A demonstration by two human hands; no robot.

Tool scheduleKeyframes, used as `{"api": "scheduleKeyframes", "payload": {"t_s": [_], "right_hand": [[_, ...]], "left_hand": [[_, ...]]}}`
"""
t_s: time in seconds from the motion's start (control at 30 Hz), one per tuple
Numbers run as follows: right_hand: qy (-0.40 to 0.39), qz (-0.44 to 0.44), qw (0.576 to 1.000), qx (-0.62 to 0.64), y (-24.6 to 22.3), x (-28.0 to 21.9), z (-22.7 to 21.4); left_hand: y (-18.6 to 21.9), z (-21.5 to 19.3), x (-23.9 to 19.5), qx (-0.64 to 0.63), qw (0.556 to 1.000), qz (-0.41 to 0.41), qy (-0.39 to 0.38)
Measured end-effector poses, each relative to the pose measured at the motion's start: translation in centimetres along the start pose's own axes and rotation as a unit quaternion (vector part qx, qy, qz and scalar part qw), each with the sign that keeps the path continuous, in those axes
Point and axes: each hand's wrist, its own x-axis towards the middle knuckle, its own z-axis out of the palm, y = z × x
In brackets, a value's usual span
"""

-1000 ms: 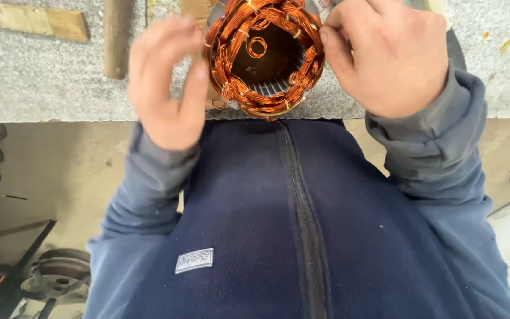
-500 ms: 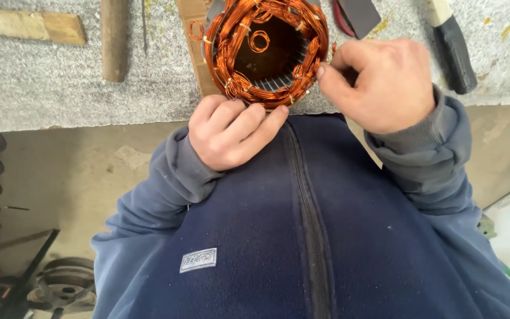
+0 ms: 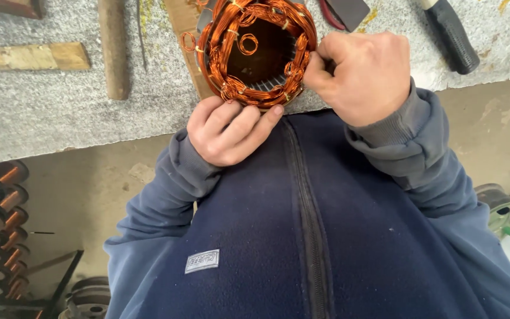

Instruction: Manually arranging and securing copper windings into the slots of an electric motor stator.

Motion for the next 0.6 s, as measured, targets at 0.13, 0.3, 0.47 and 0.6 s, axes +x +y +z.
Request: {"api": "scheduleKeyframes", "payload": {"t_s": [0.13, 0.3, 0.47, 0.6], "right_hand": [[0.008, -0.024, 1.000, -0.011, -0.4, 0.7, -0.6], [0.009, -0.051, 0.999, -0.003, -0.9, 1.6, -1.5], [-0.004, -0.054, 0.998, 0.032, -0.7, 1.6, -1.5], [-0.002, -0.056, 0.998, 0.026, 0.2, 1.3, -1.5]], "left_hand": [[-0.8, 0.6, -0.9, 0.016, 0.999, 0.028, 0.032], [-2.1, 0.8, -1.3, 0.007, 0.997, 0.056, 0.045], [-3.2, 0.7, -1.8, -0.022, 0.996, 0.074, 0.050], [-3.9, 0.3, -2.0, -0.033, 0.995, 0.080, 0.056]]}}
